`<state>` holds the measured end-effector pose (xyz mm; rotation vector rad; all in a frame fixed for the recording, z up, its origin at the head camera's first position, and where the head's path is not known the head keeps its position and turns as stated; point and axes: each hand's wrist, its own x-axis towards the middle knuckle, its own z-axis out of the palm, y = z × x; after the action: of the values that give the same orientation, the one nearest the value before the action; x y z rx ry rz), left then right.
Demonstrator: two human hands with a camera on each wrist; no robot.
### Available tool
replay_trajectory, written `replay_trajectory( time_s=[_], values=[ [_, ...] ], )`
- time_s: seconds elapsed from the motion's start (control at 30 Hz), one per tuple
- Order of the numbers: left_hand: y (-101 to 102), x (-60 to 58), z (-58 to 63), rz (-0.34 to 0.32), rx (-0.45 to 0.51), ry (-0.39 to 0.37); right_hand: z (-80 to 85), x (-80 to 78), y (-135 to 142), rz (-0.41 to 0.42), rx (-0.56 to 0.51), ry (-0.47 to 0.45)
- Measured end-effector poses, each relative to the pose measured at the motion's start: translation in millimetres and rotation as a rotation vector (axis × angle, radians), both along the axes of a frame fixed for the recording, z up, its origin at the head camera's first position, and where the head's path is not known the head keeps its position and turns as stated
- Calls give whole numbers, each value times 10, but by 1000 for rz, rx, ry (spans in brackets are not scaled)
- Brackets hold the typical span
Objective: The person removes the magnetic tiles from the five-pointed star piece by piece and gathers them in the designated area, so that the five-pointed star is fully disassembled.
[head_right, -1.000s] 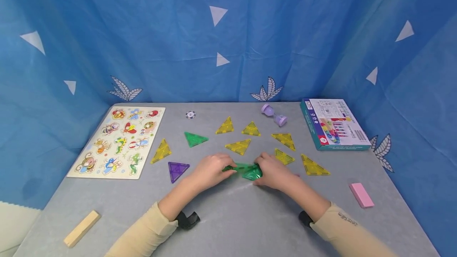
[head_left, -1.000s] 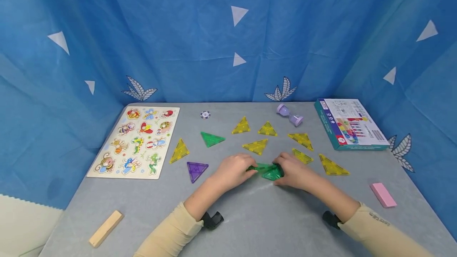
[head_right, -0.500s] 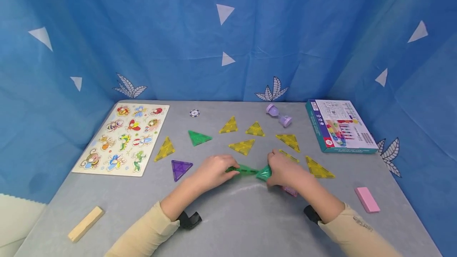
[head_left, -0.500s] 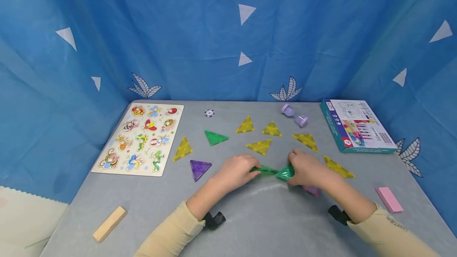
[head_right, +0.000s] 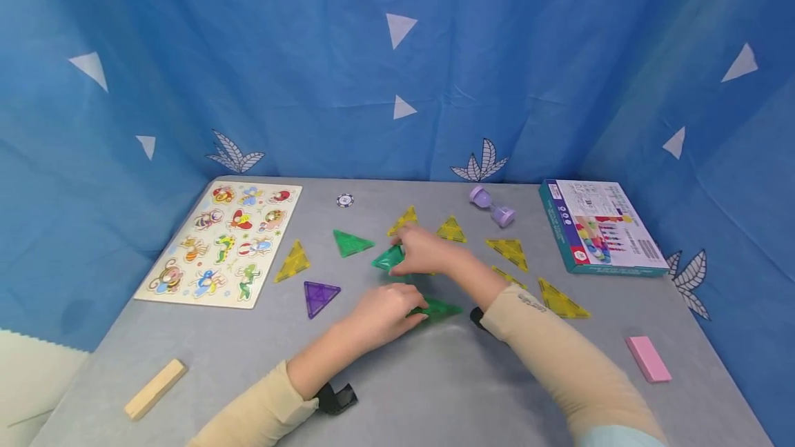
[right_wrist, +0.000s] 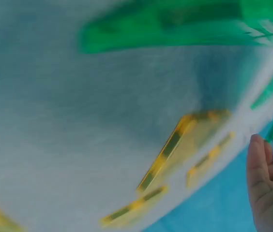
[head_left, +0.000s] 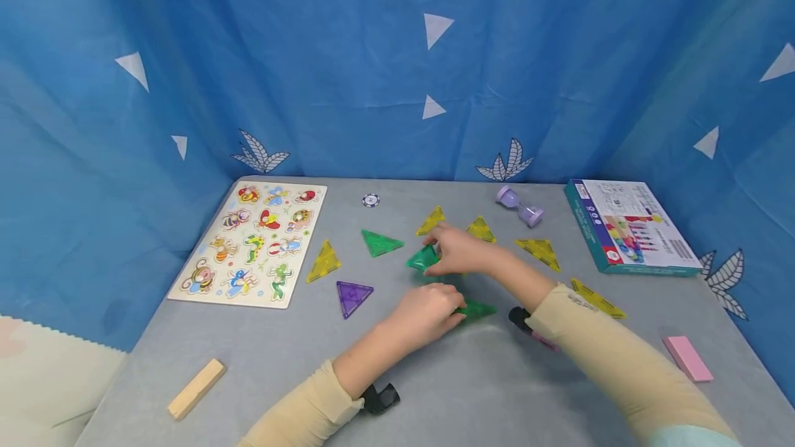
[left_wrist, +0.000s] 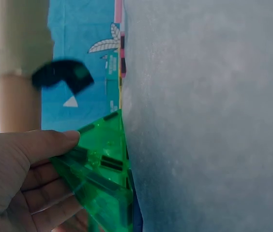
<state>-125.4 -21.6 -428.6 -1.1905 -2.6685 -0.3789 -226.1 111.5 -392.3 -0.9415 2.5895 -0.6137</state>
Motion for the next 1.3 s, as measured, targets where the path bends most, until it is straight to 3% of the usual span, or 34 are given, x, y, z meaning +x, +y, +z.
replay_trajectory(
  time_s=[0.2, 0.33, 0.43, 0.67, 0.77, 0.87, 0.97, 1.1, 1.3],
  values=[
    [5, 3, -9, -20, -8, 31, -193, -139, -366, 151, 119, 29],
    [-6, -3, -7, -12, -2, 44, -196, -138, -416, 169, 111, 18],
    [1, -8, -7, -19, 11, 35, -122, -91, -300, 122, 36, 21],
    [-9, -37, -20, -21, 63, -39, 61, 207, 300, -29, -156, 81],
    [-22, -54, -32, -9, 88, -71, -3, 419, 587, -14, -173, 34],
    [-42, -63, -47, 13, 103, -86, -143, 625, 759, 39, -124, 15],
    [-65, -70, -60, 28, 122, -86, -291, 761, 798, 80, -70, 88],
    [-111, -68, -63, 23, 145, -97, -397, 824, 756, 59, -56, 206],
    [-209, -55, -91, 21, 199, -168, -425, 885, 749, 22, -85, 247]
  ],
)
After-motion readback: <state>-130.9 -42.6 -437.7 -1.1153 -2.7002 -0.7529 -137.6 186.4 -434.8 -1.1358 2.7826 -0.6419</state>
